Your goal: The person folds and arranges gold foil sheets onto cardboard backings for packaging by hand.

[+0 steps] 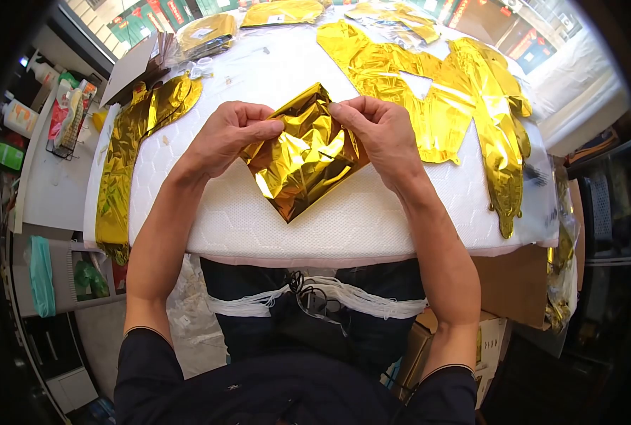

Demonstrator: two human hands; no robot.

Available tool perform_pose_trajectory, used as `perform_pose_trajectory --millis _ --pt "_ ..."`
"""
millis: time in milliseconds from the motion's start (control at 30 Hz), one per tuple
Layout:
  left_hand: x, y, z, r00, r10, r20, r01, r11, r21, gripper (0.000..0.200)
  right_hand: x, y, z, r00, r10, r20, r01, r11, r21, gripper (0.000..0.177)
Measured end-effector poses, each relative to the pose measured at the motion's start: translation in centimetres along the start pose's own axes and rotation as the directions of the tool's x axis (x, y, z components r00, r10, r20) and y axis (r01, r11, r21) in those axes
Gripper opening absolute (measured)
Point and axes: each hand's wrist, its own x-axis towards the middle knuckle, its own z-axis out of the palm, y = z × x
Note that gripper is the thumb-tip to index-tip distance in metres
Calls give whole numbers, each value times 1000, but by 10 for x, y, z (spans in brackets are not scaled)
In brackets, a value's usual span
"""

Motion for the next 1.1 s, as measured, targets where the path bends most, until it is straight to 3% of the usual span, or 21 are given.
perform_pose_trajectory --millis 67,167,333,433,533,833,1100 --pt "1 0 1 1000 6 4 -6 1000 -11 22 1 1 2 1000 18 -1 -18 999 35 18" --pt "0 0 1 1000 9 19 -8 1000 -19 23 3 4 6 993 -65 -97 74 993 93 19" --pt "0 1 0 999 2 34 -2 1000 -5 23 2 3 -1 998 -50 -32 50 999 -6 29" --pt "1 -1 1 998 23 -52 -20 998 53 21 1 -3 7 997 29 -75 -23 996 82 36" --pt "1 -2 2 996 19 -82 -13 997 80 20 1 -5 4 998 43 -38 -44 999 -22 36" --pt "-2 2 6 1000 -14 0 14 994 104 22 4 8 -1 997 -2 -73 -1 999 -38 25" --pt "-1 2 4 999 -44 30 43 999 25 23 -4 -4 3 999 5 -34 -7 998 -70 28"
